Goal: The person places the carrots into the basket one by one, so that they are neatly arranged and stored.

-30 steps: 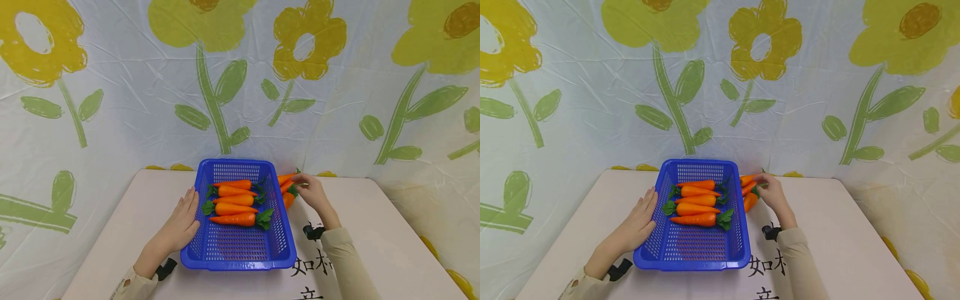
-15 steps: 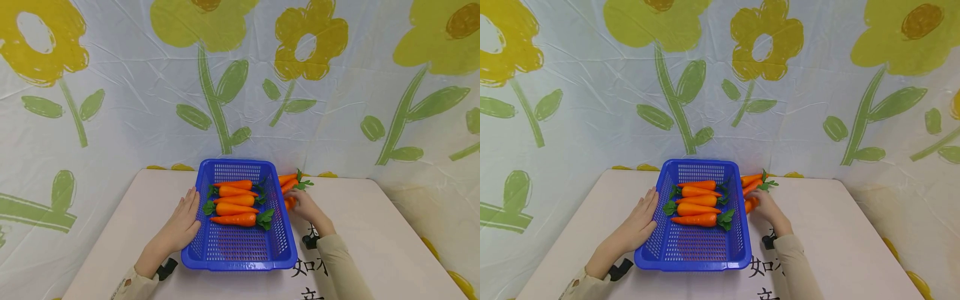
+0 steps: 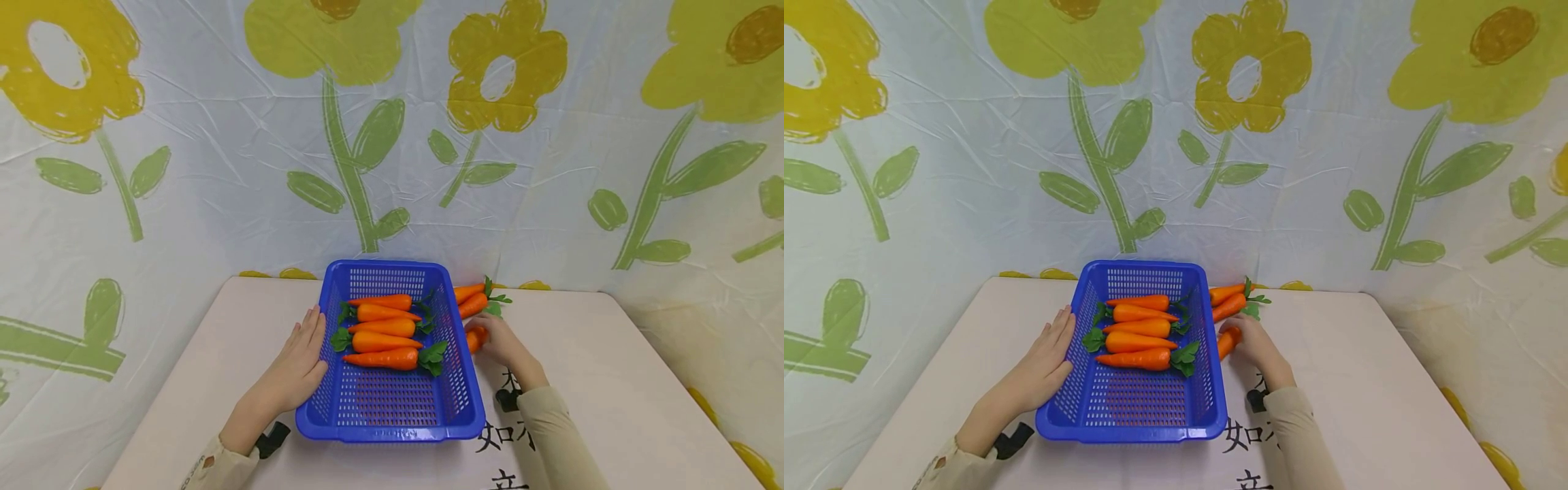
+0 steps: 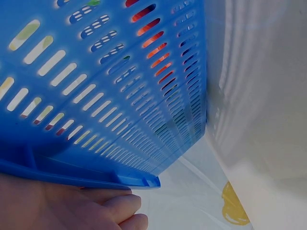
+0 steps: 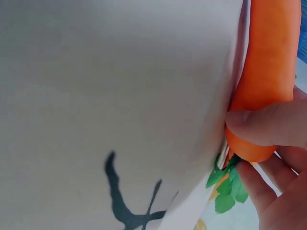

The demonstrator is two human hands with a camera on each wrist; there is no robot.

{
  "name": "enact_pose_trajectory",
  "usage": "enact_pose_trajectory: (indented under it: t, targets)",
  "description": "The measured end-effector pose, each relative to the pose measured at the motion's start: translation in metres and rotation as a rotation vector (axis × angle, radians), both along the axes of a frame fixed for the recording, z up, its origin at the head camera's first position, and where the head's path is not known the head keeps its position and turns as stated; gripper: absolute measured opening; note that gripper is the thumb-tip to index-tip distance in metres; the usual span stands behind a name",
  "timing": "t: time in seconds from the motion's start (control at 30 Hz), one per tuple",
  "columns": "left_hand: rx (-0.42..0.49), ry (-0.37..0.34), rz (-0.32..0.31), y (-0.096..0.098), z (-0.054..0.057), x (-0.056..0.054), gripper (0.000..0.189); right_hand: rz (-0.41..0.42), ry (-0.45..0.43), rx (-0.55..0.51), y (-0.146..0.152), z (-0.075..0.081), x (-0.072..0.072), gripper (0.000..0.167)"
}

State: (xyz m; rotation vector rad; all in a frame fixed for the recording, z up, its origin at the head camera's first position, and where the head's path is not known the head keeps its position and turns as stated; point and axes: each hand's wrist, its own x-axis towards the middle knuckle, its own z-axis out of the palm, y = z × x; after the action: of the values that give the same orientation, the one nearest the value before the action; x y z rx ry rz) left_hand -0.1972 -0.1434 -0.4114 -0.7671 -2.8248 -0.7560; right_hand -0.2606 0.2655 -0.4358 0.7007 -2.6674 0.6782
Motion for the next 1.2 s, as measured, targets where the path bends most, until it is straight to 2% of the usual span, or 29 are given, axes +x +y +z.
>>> enact_pose_trajectory:
  t: [0.17, 0.3, 0.6, 0.83, 1.2]
  targets:
    - [0.003, -0.003, -0.001, 0.000, 0.000, 0.000, 0.070, 0.017, -0.116, 0.019, 0.021, 0.001, -0.011, 0.038]
    - [0.004, 0.002, -0.002, 0.000, 0.000, 0.001, 0.070, -0.024, -0.129, -0.005, 0.026, 0.009, -0.010, 0.044]
    - [0.001, -0.007, 0.000, 0.000, 0.000, 0.001, 0.071, -0.046, -0.088, 0.014, 0.041, 0.031, -0.003, 0.051]
    - [0.008, -0.014, 0.005, 0.000, 0.000, 0.001, 0.071, -0.087, -0.068, 0.023, 0.049, 0.056, 0.006, 0.051]
    - [0.000, -0.026, 0.009, 0.000, 0.000, 0.001, 0.072, -0.064, 0.028, -0.034, 0.047, 0.090, 0.016, 0.046]
